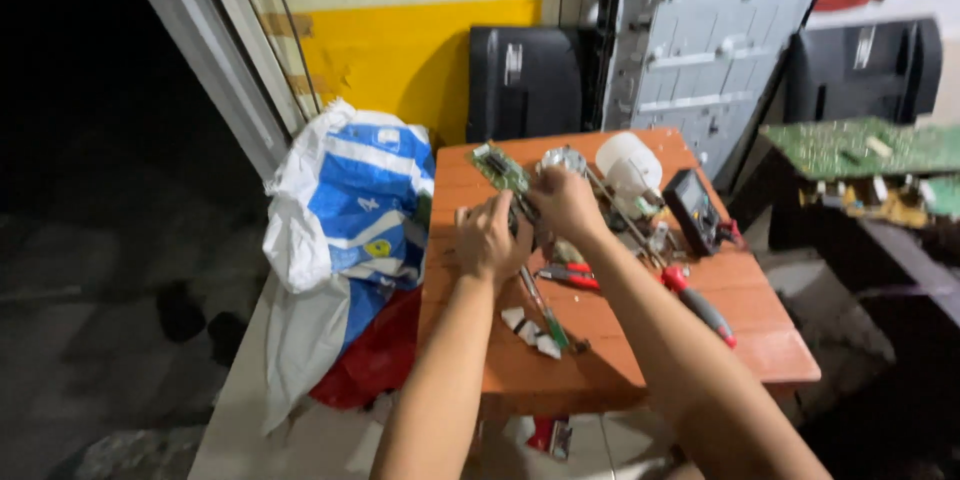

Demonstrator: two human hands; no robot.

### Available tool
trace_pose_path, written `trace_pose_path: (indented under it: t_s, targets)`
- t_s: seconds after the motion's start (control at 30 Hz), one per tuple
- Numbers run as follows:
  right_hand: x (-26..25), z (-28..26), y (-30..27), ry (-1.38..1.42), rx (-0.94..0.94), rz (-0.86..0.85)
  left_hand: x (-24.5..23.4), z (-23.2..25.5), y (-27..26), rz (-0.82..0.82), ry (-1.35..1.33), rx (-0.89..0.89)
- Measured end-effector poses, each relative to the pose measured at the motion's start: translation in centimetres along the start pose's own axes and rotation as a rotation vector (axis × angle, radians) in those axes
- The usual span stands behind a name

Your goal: The person is repairing a small electronic component on a wooden table. They use a screwdriver to manipulate the device, occasionally picking it up and turning it over. Another person is visible in the background working on a separate circuit board.

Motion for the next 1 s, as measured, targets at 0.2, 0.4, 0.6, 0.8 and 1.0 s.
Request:
trace_pose_path:
  t_s: [0.2,0.4,0.6,0.8,1.0]
  targets:
    - [-1.4,-0.8,-2.8,0.118,0.112,0.105,0.0,0.8,0.0,0.029,0.035,0.042]
    - [-4.9,-3.8,-8.2,0.290,0.186,0.139,-0.5,0.8,0.7,0.036,-0.034,0.007]
    - [-1.3,-1.5,-3.1,0.065,0.120,0.047,-1.1,1.5,0.1,0.036,0.042,0.084]
    - [-2.9,-0.3,-7.6,0.302,0.092,0.258,0.9,-0.3,0.9,0.021,0.053,-0.014]
    - [-0.4,-1.7,-1.3,0.089,-0.007,0.044,-0.5,0.8,0.5,-0.044,-0.006,0.016]
Point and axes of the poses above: each hand's wrist, its own y-axis towards the middle knuckle, its own x-axis out of the palm, z = x × y, the point moved 7 cm from there along y, towards the middle knuckle, and after that the axes turned 9 degrees about -y, right-handed, at the moved point
